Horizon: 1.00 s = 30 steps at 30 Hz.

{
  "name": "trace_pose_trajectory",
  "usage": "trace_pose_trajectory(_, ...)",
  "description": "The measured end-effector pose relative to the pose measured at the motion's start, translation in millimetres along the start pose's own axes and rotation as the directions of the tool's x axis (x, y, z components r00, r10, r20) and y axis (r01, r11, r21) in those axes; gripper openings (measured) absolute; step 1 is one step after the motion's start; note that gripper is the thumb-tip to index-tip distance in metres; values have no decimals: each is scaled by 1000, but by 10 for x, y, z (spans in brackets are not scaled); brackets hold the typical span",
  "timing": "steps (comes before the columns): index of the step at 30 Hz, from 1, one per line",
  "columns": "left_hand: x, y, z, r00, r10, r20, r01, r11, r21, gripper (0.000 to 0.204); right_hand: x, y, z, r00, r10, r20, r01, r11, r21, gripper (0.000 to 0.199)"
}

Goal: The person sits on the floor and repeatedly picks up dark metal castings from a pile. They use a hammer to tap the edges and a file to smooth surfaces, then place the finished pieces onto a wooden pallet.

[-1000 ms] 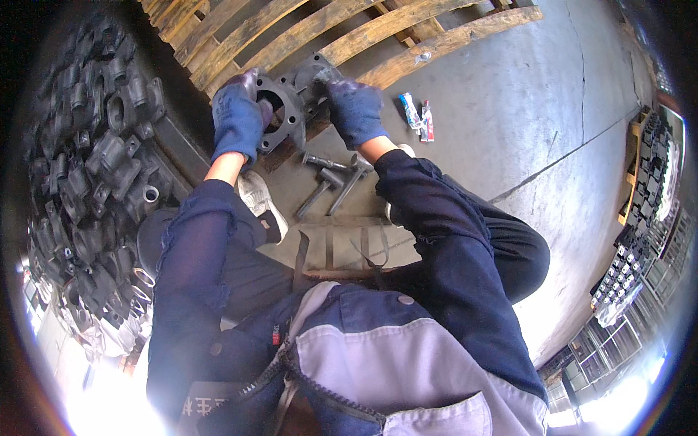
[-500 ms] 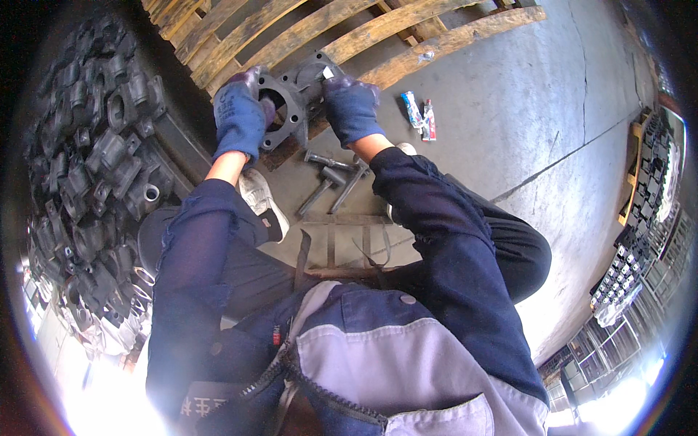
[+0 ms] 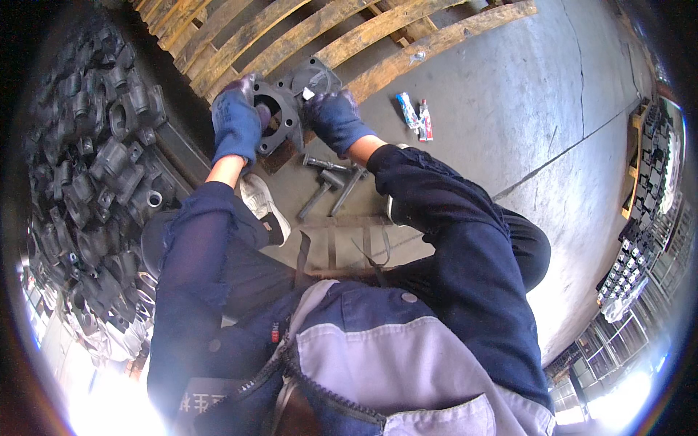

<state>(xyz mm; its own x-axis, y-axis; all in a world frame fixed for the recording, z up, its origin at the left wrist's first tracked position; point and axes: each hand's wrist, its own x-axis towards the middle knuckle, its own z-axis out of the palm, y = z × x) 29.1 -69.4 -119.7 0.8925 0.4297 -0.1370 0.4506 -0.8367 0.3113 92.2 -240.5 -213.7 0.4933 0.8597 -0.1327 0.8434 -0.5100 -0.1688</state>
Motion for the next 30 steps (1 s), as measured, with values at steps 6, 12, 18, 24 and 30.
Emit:
trace_pose_trajectory(6, -9, 36, -139, 983, -153, 99, 165, 979, -121, 22, -4, 58, -321, 985, 166, -36, -166, 986, 22, 15)
trace_pose_trajectory(12, -23, 52, -14, 995, -104, 11, 104, 978, -180, 25, -1, 75, -66, 982, 177, -65, -181, 982, -61, 13)
trace_pose_trajectory(18, -12, 11, -63, 1000, -14, 7, 14, 1000, 7, 25, -52, 113, -249, 991, 125, -43, -125, 992, -10, 15)
trace_pose_trajectory(24, 12, 35, -60, 998, -43, 41, 46, 997, -70, 25, 5, 129, -110, 990, 122, -68, -128, 988, -84, 15)
trace_pose_trajectory(30, 52, -73, 35, 999, -31, 24, 30, 999, 38, 23, -3, 188, -359, 997, 66, -47, -69, 996, -65, 13)
